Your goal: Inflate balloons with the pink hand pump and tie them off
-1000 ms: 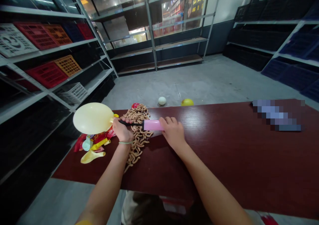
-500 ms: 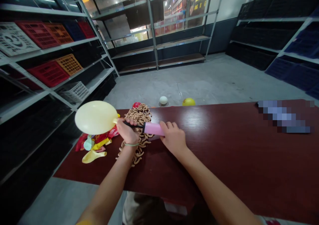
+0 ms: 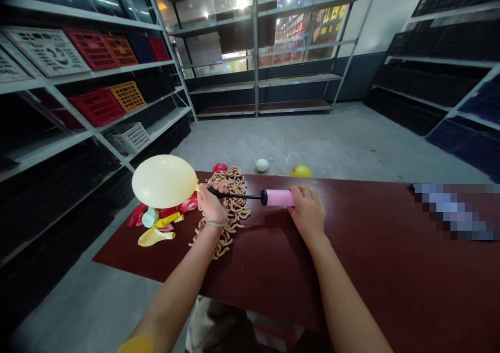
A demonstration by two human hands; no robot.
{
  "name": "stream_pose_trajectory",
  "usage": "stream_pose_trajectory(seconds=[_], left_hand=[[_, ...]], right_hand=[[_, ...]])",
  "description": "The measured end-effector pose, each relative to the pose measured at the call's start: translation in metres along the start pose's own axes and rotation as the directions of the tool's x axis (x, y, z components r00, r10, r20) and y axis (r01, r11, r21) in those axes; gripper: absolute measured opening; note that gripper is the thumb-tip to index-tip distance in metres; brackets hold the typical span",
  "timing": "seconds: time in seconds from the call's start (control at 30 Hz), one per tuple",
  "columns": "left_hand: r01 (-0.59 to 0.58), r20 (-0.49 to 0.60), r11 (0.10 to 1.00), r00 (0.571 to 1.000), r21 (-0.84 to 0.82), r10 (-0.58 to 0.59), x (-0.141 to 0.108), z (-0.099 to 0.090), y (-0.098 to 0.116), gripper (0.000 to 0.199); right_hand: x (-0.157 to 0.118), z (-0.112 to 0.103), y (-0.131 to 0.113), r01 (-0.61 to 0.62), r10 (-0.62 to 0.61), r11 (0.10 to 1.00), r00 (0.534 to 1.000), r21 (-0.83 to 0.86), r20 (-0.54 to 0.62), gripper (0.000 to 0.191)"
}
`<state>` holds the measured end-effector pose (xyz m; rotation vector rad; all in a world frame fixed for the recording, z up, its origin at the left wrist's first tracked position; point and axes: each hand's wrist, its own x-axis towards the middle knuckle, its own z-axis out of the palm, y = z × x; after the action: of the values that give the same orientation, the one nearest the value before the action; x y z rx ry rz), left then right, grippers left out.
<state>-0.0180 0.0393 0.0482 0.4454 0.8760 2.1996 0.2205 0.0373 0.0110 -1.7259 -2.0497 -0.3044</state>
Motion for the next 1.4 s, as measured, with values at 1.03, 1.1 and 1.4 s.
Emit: stream_pose_trajectory(seconds=[1.03, 1.1, 1.4], left_hand=[[0.057, -0.082, 0.998, 0.995, 0.029, -0.054, 0.000, -0.005, -0.005, 0.032], [0.087, -0.085, 0.996, 0.993, 0.014, -0.085, -0.003, -0.002, -0.003, 0.034], [0.020, 0.043, 0.999, 0.999, 0.029, -0.021, -0.011, 0.000, -0.005, 0.031]], right_hand=[[-0.011, -0.004, -0.042, 0.176, -0.165, 0.984, 0.956, -0.024, 0.242, 0.028], [-0.017, -0.009, -0.066, 0.161, -0.154, 0.987, 0.968, -0.021, 0.200, 0.031], [-0.006, -0.003, -0.038, 0.208, -0.202, 0.977, 0.974, -0.050, 0.107, 0.037]])
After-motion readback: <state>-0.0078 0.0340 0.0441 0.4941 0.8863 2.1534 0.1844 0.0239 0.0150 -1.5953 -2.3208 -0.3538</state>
